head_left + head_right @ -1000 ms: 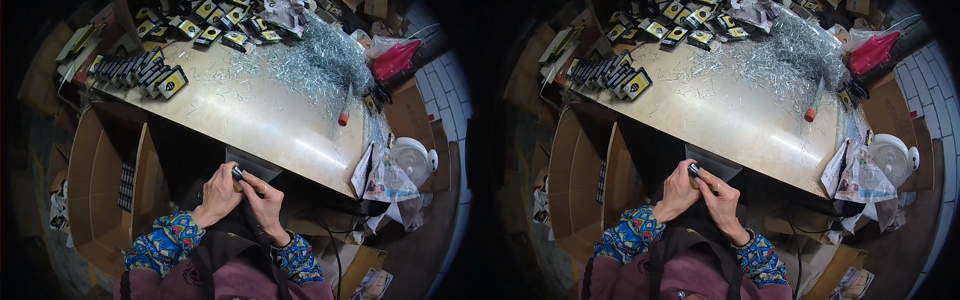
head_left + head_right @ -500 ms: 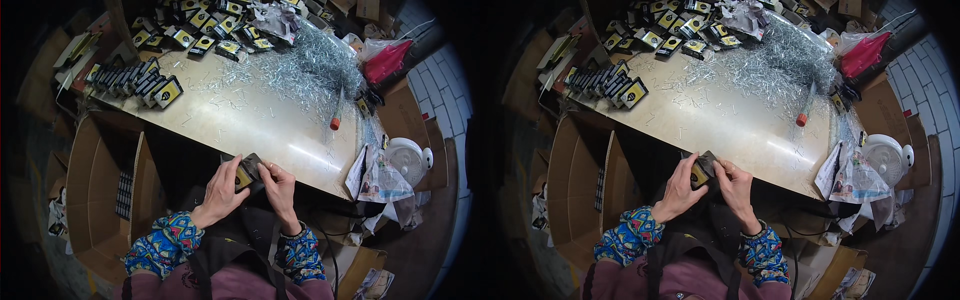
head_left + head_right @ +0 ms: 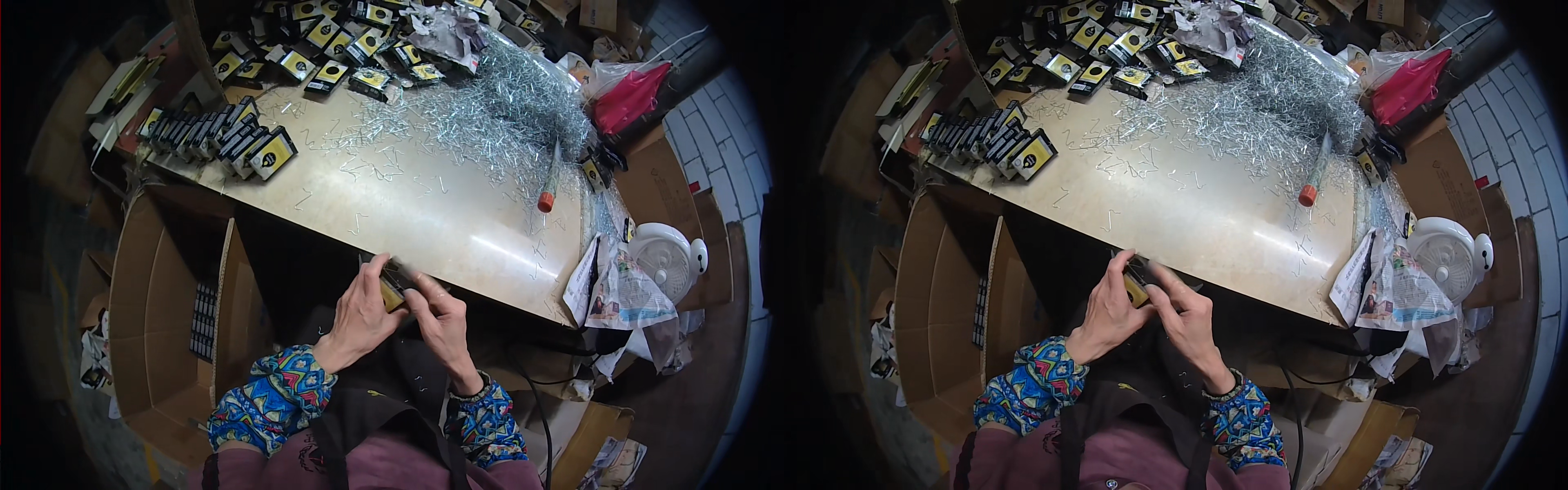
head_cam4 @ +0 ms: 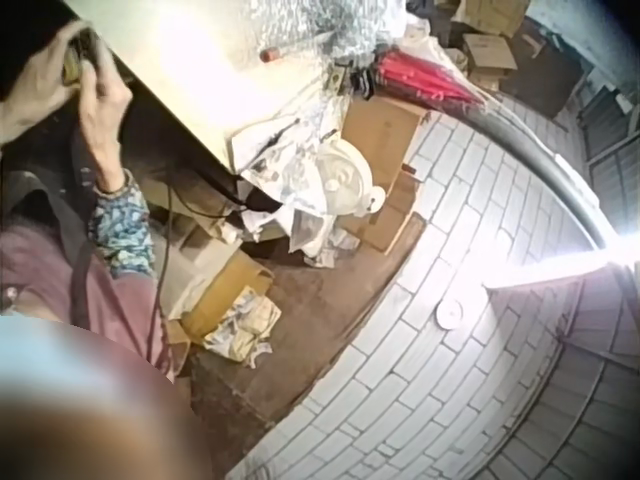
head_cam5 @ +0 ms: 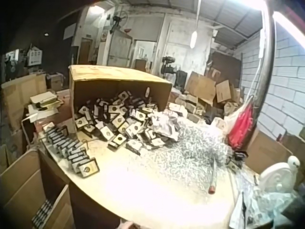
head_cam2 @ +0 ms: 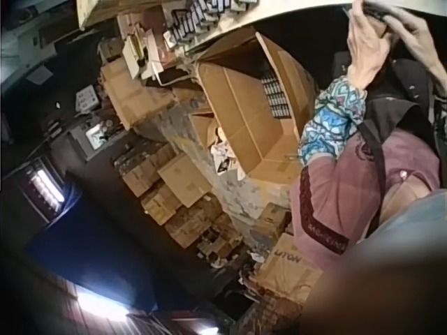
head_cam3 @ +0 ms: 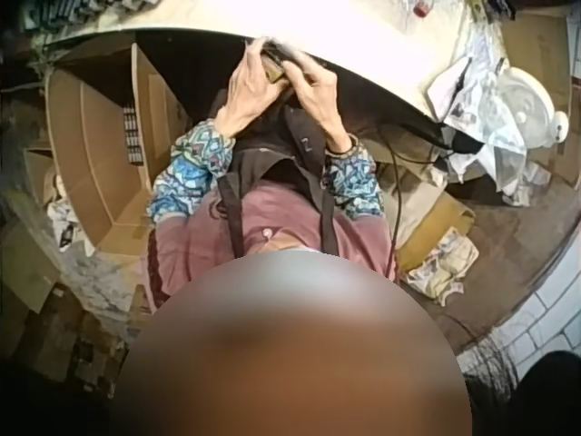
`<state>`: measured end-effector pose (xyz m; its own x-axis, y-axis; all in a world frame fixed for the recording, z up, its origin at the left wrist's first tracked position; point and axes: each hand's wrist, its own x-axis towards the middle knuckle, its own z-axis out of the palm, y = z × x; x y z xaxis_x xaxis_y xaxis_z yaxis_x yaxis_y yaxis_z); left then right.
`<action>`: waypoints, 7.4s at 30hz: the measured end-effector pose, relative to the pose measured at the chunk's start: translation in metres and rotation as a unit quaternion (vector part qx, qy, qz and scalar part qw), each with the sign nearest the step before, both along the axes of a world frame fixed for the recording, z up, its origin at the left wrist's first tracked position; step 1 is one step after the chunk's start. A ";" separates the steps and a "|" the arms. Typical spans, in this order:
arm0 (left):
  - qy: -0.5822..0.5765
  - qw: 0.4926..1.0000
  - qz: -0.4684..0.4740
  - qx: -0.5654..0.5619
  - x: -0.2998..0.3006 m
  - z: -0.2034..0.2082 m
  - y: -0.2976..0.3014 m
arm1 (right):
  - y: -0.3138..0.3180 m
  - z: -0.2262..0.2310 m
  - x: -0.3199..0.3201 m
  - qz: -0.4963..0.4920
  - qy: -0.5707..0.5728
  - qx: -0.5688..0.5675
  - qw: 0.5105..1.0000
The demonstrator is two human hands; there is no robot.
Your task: Packaging small items from a workbench into boxes and organizing them.
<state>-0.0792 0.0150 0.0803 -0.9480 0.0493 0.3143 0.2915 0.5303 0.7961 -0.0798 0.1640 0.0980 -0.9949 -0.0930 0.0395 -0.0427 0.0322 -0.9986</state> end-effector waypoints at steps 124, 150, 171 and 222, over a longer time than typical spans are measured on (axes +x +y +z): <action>0.049 0.999 0.003 0.002 -0.060 -0.005 0.009 | 0.031 0.003 -0.077 -0.106 0.326 0.295 0.892; 0.096 0.964 0.137 -0.205 -0.133 0.067 -0.136 | -0.067 0.014 -0.179 0.055 0.398 0.375 0.836; -0.223 0.818 -0.130 -0.514 -0.408 0.072 -0.101 | 0.109 -0.013 -0.184 -0.033 0.223 0.553 0.802; -0.452 0.632 -0.113 0.619 -0.055 0.034 -0.126 | -0.008 -0.019 -0.193 0.173 0.287 0.496 0.801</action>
<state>-0.1340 -0.1112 0.1139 -0.7802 0.4629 -0.4207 -0.6229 -0.6368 0.4544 -0.2726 0.1562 0.0790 -0.7478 -0.6275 0.2171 -0.6627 0.6851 -0.3026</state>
